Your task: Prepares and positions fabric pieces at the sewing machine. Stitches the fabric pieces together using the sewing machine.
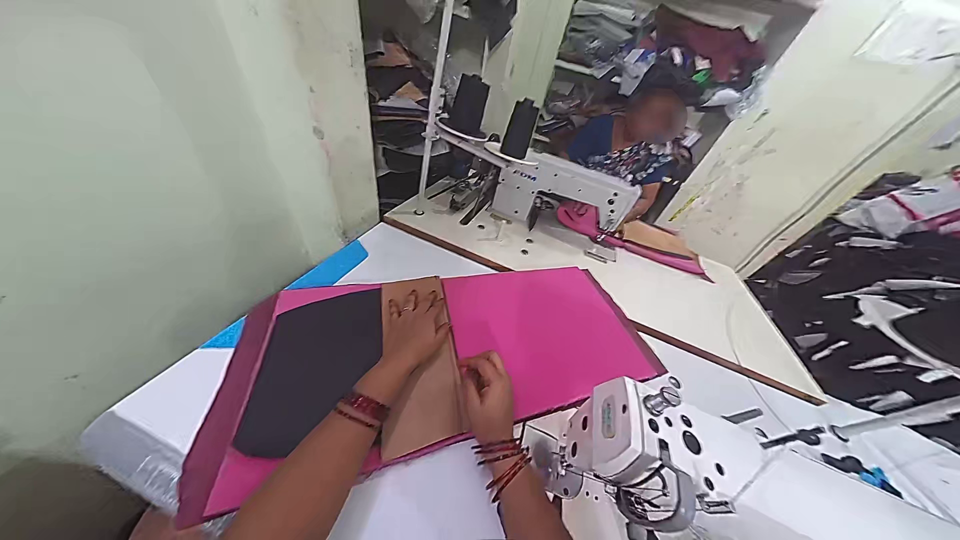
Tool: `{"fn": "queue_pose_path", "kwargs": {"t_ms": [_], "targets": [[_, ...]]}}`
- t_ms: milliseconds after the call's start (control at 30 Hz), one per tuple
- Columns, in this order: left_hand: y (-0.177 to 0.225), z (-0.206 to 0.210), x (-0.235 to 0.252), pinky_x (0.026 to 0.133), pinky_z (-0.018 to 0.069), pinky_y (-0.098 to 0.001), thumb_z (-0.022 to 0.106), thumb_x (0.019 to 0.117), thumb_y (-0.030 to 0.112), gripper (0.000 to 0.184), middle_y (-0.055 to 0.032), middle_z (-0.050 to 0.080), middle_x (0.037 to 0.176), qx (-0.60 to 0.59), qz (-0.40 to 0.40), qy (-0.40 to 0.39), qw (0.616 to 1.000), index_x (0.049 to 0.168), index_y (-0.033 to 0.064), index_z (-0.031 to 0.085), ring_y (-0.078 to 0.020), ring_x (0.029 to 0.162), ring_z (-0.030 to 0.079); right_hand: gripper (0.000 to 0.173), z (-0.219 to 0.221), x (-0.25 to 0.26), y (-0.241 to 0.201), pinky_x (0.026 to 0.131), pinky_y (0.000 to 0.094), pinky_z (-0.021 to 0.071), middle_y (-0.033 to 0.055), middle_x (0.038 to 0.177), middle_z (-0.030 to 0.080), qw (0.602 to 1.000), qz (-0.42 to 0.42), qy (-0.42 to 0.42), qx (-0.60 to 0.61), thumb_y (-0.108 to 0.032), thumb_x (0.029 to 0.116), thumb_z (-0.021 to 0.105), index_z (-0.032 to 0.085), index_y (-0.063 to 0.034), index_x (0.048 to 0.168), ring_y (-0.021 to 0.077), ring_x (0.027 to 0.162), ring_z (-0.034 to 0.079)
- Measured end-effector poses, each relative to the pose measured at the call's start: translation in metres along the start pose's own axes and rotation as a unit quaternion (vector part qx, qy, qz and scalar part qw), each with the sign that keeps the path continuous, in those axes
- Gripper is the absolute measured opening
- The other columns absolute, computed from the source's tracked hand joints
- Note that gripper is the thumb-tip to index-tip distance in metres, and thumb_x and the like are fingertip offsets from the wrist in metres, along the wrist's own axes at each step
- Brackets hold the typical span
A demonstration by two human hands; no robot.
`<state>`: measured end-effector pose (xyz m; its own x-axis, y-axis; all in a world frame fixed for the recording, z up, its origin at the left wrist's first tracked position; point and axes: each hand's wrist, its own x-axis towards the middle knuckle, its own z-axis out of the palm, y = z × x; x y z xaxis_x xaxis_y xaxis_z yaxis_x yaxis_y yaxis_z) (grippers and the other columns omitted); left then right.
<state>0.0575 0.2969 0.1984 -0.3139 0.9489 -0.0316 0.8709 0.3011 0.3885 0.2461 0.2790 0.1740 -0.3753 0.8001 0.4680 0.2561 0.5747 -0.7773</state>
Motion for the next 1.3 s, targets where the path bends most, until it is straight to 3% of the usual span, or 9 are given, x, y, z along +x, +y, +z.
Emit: {"fn": "queue_pose_path", "kwargs": {"t_ms": [333, 500, 700, 833, 967, 1033, 1100, 1167, 1300], "targets": [[-0.087, -0.030, -0.044, 0.117, 0.0044, -0.0765, 0.055, 0.1043, 0.034, 0.055, -0.0129, 0.040, 0.163, 0.002, 0.046, 0.050, 0.998, 0.153, 0.0081, 0.048, -0.0468, 0.153, 0.023, 0.023, 0.014, -0.006, -0.022, 0.074, 0.0415, 0.0597, 0.0143, 0.097, 0.072, 0.987, -0.120, -0.043, -0.093, 0.000, 0.0860, 0.061, 0.079, -0.0029, 0.099, 0.0275, 0.086, 0.071], [-0.126, -0.040, -0.071, 0.115, 0.0031, -0.0774, 0.052, 0.1058, 0.034, 0.055, -0.0073, 0.035, 0.166, 0.029, 0.035, 0.032, 0.998, 0.155, 0.0102, 0.045, -0.0454, 0.155, 0.018, 0.027, -0.006, 0.044, -0.042, 0.107, 0.0454, 0.0479, 0.0169, 0.127, 0.067, 0.964, 0.042, -0.158, -0.208, -0.015, 0.0986, 0.061, 0.074, -0.0062, 0.121, 0.0317, 0.124, 0.061], [-0.130, -0.042, -0.074, 0.114, 0.0031, -0.0797, 0.046, 0.1069, 0.038, 0.057, -0.0068, 0.033, 0.167, 0.047, 0.030, 0.031, 0.998, 0.157, 0.0118, 0.042, -0.0444, 0.156, 0.017, 0.042, -0.038, 0.122, -0.007, 0.112, 0.0541, 0.0421, 0.0229, 0.150, 0.051, 0.892, 0.245, -0.049, -0.376, -0.016, 0.0999, 0.057, 0.062, -0.0058, 0.140, 0.0392, 0.141, 0.047], [-0.128, -0.052, -0.073, 0.116, 0.0035, -0.0789, 0.032, 0.1090, 0.046, 0.060, -0.0053, 0.023, 0.171, 0.074, 0.019, -0.029, 0.997, 0.161, 0.0155, 0.034, -0.0428, 0.157, 0.012, 0.069, -0.045, 0.130, 0.031, 0.120, 0.0704, 0.0189, 0.0241, 0.168, 0.023, 0.813, 0.382, 0.044, -0.438, -0.018, 0.0927, 0.067, 0.042, -0.0008, 0.155, 0.0440, 0.156, 0.019], [-0.127, -0.055, -0.074, 0.116, 0.0033, -0.0781, 0.031, 0.1101, 0.044, 0.060, -0.0075, 0.024, 0.170, 0.077, 0.019, -0.027, 0.996, 0.161, 0.0132, 0.034, -0.0438, 0.157, 0.012, 0.129, -0.057, 0.134, 0.051, 0.118, 0.0740, 0.0124, 0.0289, 0.170, 0.002, 0.765, 0.450, 0.086, -0.452, -0.059, 0.0687, 0.086, 0.021, 0.0050, 0.161, 0.0472, 0.157, 0.007], [-0.128, -0.051, -0.074, 0.116, 0.0036, -0.0783, 0.029, 0.1094, 0.046, 0.061, -0.0069, 0.024, 0.170, 0.081, 0.021, -0.024, 0.996, 0.161, 0.0139, 0.034, -0.0439, 0.157, 0.013, 0.135, -0.061, 0.134, 0.052, 0.118, 0.0705, 0.0215, 0.0317, 0.168, 0.010, 0.752, 0.495, 0.069, -0.431, -0.066, 0.0660, 0.085, 0.020, 0.0061, 0.160, 0.0470, 0.155, 0.018], [-0.129, -0.052, -0.073, 0.115, 0.0046, -0.0788, 0.029, 0.1094, 0.048, 0.062, -0.0071, 0.024, 0.170, 0.085, 0.025, -0.025, 0.996, 0.161, 0.0141, 0.034, -0.0451, 0.156, 0.014, 0.121, -0.064, 0.136, 0.049, 0.109, 0.0601, 0.0422, 0.0306, 0.158, 0.036, 0.756, 0.517, 0.045, -0.399, -0.065, 0.0698, 0.084, 0.034, 0.0053, 0.155, 0.0427, 0.143, 0.043], [-0.129, -0.052, -0.073, 0.116, 0.0051, -0.0785, 0.031, 0.1093, 0.047, 0.061, -0.0063, 0.024, 0.171, 0.083, 0.025, -0.018, 0.996, 0.161, 0.0151, 0.034, -0.0452, 0.156, 0.014, 0.094, -0.066, 0.137, 0.039, 0.106, 0.0570, 0.0457, 0.0258, 0.146, 0.053, 0.767, 0.501, 0.015, -0.401, -0.063, 0.0736, 0.082, 0.060, 0.0029, 0.137, 0.0389, 0.136, 0.052], [-0.130, -0.043, -0.074, 0.117, 0.0021, -0.0762, 0.044, 0.1077, 0.040, 0.058, -0.0036, 0.029, 0.169, 0.054, 0.018, 0.016, 0.998, 0.159, 0.0132, 0.039, -0.0421, 0.157, 0.015, 0.054, -0.059, 0.138, -0.001, 0.104, 0.0586, 0.0459, 0.0213, 0.131, 0.067, 0.796, 0.407, -0.013, -0.449, -0.039, 0.0912, 0.071, 0.066, 0.0001, 0.128, 0.0376, 0.128, 0.060]]}}
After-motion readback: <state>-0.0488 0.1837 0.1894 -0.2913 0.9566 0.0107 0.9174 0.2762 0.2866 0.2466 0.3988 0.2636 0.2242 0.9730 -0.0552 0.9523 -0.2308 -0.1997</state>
